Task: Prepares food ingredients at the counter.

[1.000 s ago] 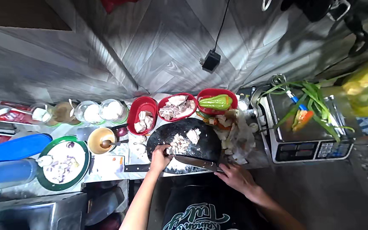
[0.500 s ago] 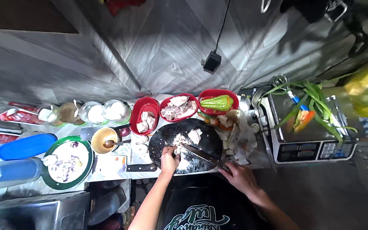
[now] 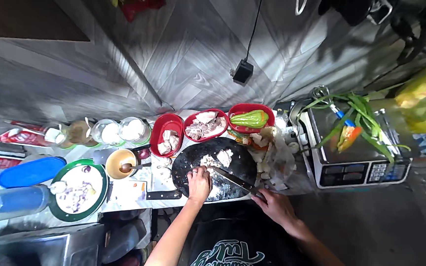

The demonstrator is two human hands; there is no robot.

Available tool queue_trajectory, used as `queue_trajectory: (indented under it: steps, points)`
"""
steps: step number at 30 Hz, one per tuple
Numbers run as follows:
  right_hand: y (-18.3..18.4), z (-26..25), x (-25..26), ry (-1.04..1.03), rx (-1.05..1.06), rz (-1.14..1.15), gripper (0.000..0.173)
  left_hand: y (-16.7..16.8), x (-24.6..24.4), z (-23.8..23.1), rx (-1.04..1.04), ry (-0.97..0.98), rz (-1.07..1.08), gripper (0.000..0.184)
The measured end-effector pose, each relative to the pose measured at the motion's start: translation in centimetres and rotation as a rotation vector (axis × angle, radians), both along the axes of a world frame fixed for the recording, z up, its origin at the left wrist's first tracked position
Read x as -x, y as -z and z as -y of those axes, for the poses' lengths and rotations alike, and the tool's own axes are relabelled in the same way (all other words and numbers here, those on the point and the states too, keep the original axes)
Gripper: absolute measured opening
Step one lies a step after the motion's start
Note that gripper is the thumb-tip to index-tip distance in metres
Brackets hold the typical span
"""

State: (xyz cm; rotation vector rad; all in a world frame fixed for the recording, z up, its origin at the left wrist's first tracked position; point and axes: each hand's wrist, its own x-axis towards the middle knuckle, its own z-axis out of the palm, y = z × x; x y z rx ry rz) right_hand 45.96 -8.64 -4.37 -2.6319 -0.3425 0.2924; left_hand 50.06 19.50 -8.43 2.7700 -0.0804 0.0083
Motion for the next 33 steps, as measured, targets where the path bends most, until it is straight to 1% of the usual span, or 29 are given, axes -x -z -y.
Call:
queue_trajectory:
  steps: [2, 5, 6, 8, 10, 15, 18, 21, 25, 29, 31, 33]
  points:
    - [-0.1, 0.0, 0.1, 0.015, -0.005, 0.018, 0.045, 0.0, 0.3, 0.2, 0.017, -0.018, 0.026, 0.023]
    - [-0.3, 0.2, 0.0, 0.026, -0.01, 0.033, 0.046, 0.2, 0.7, 0.0, 0.07, -0.036, 0.168, 0.02]
    - [-0.4, 0.2, 0.0, 0.032, -0.009, 0.017, 0.046, 0.3, 0.8, -0.2, 0.085, -0.045, 0.181, 0.02]
    - [-0.8, 0.2, 0.1, 0.038, -0.002, -0.018, 0.046, 0.8, 1.3, -0.8, 0.101, -0.052, 0.163, 0.021]
    - [-0.6, 0.2, 0.1, 0.033, 0.004, 0.016, 0.045, 1.2, 1.5, -1.3, 0.114, -0.047, 0.127, 0.021]
    - [-0.7, 0.0, 0.1, 0.011, 0.007, 0.004, 0.043, 2.2, 2.3, -1.3, 0.143, -0.042, 0.133, 0.017]
    - [-0.7, 0.0, 0.1, -0.002, -0.006, -0.015, 0.043, 2.0, 2.6, -0.7, 0.193, -0.095, 0.133, 0.023]
    - [-0.7, 0.2, 0.2, -0.006, -0.007, 0.002, 0.042, 1.8, 3.0, 0.0, 0.212, -0.041, 0.145, 0.029]
    - [-0.7, 0.3, 0.1, 0.0, -0.004, -0.01, 0.042, 1.4, 2.3, 0.3, 0.154, -0.069, 0.047, 0.021]
    - [-0.9, 0.7, 0.2, 0.008, 0.003, -0.01, 0.041, 2.0, 1.6, 0.0, 0.152, -0.077, 0.144, 0.019]
    - [-1.0, 1.0, 0.2, 0.027, 0.003, -0.023, 0.041, 1.8, 1.8, -0.5, 0.241, -0.108, 0.148, 0.023]
    - [-0.9, 1.6, 0.5, 0.067, -0.023, -0.024, 0.04, 0.6, 2.4, -1.0, 0.375, -0.232, 0.005, 0.038]
